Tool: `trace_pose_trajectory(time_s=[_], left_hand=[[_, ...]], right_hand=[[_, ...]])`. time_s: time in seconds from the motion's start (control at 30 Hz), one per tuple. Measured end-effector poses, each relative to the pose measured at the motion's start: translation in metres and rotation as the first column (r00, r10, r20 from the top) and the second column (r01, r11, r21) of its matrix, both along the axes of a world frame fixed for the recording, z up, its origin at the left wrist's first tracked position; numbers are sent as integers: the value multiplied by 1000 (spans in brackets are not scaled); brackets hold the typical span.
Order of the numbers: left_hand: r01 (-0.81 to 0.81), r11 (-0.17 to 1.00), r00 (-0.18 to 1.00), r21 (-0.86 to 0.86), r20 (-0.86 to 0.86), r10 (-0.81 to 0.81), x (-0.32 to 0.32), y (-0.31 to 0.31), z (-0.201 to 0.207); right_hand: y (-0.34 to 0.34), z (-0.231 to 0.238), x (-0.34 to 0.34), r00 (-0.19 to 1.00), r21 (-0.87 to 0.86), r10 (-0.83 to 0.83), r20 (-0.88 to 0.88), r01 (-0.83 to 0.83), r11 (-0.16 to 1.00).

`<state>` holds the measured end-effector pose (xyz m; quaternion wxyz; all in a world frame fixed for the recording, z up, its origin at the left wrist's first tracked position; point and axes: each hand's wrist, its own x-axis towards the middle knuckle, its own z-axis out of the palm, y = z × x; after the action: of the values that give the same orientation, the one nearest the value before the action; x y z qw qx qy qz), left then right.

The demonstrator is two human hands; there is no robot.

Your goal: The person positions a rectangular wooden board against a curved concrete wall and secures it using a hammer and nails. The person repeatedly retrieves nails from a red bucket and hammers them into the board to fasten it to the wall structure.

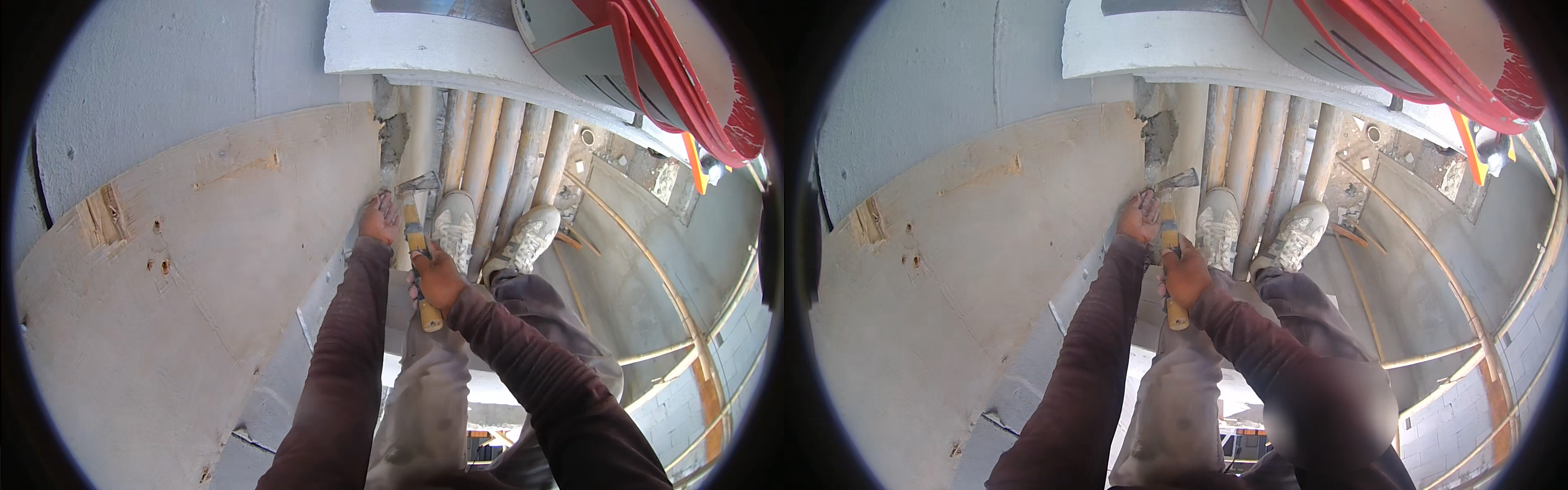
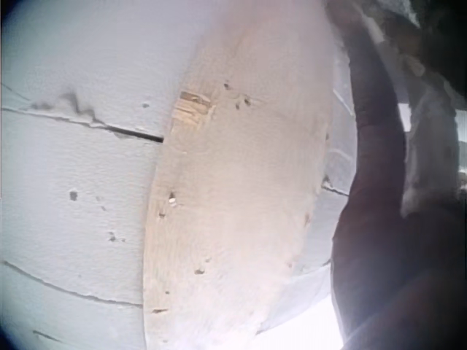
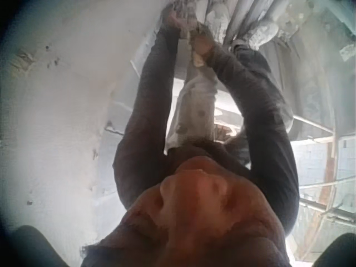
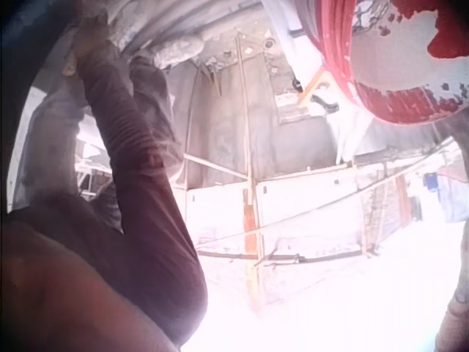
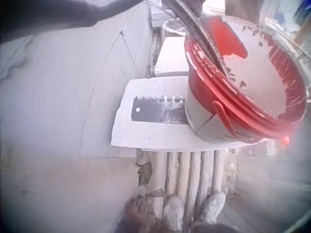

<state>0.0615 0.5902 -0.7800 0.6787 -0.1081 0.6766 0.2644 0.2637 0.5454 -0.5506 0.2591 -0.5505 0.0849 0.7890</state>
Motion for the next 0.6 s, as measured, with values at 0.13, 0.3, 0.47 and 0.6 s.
trace_pose_trajectory(time_s=[0.13,0.3,0.47,0.6], left_hand=[[46,996,998,-79,-36,-49,49,13,40],[118,990,992,-77,-25,-120,29,12,42],[206,975,978,-82,-13,-207,32,13,49],[239,967,971,-89,-4,-240,40,18,50]], right_hand=[[-10,4,-9,945,-7,-251,209,259,966],[-6,-5,-22,982,-24,-15,187,20,1000],[-5,-6,0,955,63,-155,255,143,988],[-19,-17,-30,846,188,-198,495,119,975]])
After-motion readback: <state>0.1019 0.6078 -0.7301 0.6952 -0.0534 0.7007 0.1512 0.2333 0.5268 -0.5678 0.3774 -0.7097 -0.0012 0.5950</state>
